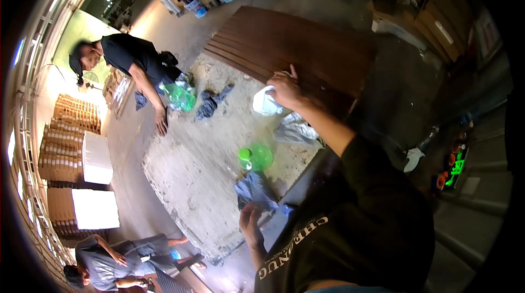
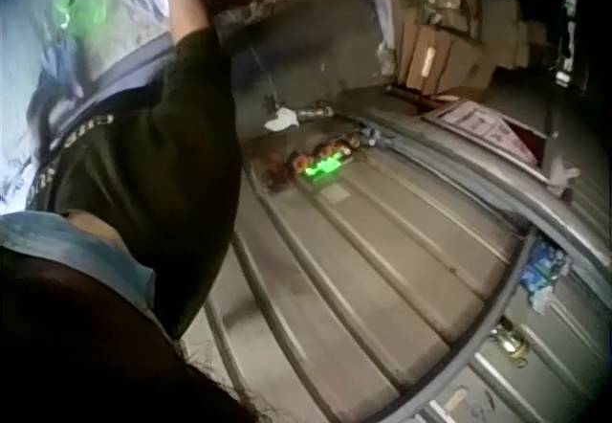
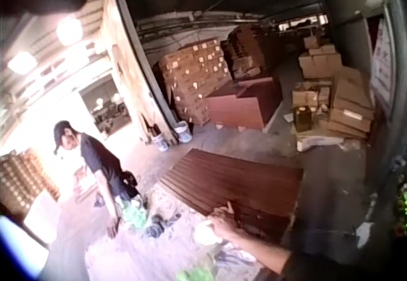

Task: The person wipes down wooden panels with cloths by hand, turning the panels and wiping their surfaces with rags.

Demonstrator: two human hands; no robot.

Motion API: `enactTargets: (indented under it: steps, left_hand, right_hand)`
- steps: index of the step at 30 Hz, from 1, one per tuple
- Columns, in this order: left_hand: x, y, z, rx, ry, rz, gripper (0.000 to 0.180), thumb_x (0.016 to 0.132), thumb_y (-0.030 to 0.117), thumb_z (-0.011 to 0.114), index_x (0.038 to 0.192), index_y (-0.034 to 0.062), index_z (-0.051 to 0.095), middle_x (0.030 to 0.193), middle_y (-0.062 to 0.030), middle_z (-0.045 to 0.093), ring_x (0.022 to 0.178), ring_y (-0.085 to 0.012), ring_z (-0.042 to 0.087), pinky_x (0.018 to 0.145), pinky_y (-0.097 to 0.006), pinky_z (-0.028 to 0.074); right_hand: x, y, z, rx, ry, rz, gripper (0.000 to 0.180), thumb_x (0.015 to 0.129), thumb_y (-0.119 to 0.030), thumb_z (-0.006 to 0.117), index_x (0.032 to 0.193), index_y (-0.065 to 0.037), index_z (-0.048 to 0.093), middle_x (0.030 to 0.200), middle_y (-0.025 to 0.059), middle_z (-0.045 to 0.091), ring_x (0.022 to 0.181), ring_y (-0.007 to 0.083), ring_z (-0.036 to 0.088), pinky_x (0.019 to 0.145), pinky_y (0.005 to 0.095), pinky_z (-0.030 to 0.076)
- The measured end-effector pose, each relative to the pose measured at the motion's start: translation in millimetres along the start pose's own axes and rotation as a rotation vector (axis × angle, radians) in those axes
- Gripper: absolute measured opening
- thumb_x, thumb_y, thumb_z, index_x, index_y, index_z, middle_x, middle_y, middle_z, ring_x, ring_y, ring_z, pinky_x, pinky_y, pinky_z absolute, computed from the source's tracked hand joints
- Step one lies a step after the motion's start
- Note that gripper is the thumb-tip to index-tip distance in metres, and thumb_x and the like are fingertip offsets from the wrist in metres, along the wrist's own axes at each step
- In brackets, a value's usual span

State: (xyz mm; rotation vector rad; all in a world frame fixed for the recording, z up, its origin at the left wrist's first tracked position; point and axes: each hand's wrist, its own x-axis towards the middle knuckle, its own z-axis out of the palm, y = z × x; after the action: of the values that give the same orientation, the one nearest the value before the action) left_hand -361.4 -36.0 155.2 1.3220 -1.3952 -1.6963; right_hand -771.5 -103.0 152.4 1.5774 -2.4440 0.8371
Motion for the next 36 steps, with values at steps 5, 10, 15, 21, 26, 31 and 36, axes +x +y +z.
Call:
enactTargets:
  steps: [5,10,15,21,26,31,36]
  left_hand:
    - [2,50,11,-0.203,-0.219,0.220,0.026,0.091,0.005,0.052,0.116,-0.0026,0.052,0.105,-0.0137,0.062,0.097,-0.0223,0.060,0.089,-0.035,0.047]
    - [10,137,64,-0.126,-0.139,0.648,0.023,0.094,0.011,0.048,0.112,-0.0006,0.055,0.113,-0.0151,0.059,0.101,-0.0219,0.059,0.090,-0.036,0.046]
    - [103,74,106,0.749,0.158,1.062,0.046,0.089,0.022,0.051,0.129,0.0010,0.045,0.136,-0.0214,0.039,0.132,-0.0362,0.031,0.110,-0.050,0.018]
    - [41,107,152,0.509,-0.153,1.269,0.048,0.088,0.019,0.048,0.132,0.0003,0.042,0.140,-0.0203,0.035,0.135,-0.0391,0.024,0.111,-0.054,0.004]
    - [17,115,132,0.539,-0.446,1.352,0.057,0.082,0.016,0.050,0.136,0.0027,0.036,0.142,-0.0217,0.032,0.137,-0.0438,0.016,0.107,-0.061,-0.004]
    - [14,150,99,0.853,-0.137,1.147,0.063,0.074,0.022,0.059,0.132,0.0045,0.044,0.143,-0.0195,0.032,0.139,-0.0404,0.013,0.108,-0.062,0.002]
    - [10,172,66,1.016,0.359,1.063,0.063,0.080,0.036,0.056,0.135,0.0067,0.043,0.148,-0.0126,0.029,0.139,-0.0377,0.017,0.109,-0.059,0.004]
  right_hand:
    - [-2,28,-50,1.591,0.156,0.390,0.031,0.089,-0.023,0.056,0.113,-0.003,0.056,0.104,0.0107,0.063,0.098,0.0220,0.060,0.089,0.0363,0.046]
    - [-42,-49,-125,0.538,0.492,-0.555,0.046,0.091,-0.029,0.049,0.125,0.002,0.049,0.116,0.0142,0.059,0.106,0.0275,0.057,0.095,0.0397,0.044]
    - [-121,-129,-83,1.331,-0.049,-0.126,0.046,0.091,-0.029,0.048,0.125,0.002,0.047,0.117,0.0147,0.058,0.108,0.0282,0.055,0.096,0.0401,0.042]
    - [-83,-112,-73,1.619,0.050,0.063,0.047,0.092,-0.030,0.047,0.126,0.002,0.046,0.119,0.0153,0.057,0.109,0.0289,0.054,0.097,0.0405,0.041]
    - [-66,-104,-73,1.622,0.099,0.064,0.048,0.092,-0.030,0.047,0.127,0.002,0.045,0.120,0.0158,0.055,0.111,0.0295,0.053,0.098,0.0409,0.040]
    - [-70,-121,-60,1.482,0.029,0.023,0.049,0.092,-0.030,0.046,0.128,0.002,0.043,0.121,0.0163,0.054,0.112,0.0301,0.051,0.099,0.0412,0.039]
    - [-112,-148,-30,1.317,-0.128,-0.038,0.049,0.092,-0.030,0.045,0.129,0.002,0.042,0.123,0.0168,0.053,0.113,0.0308,0.050,0.100,0.0416,0.037]
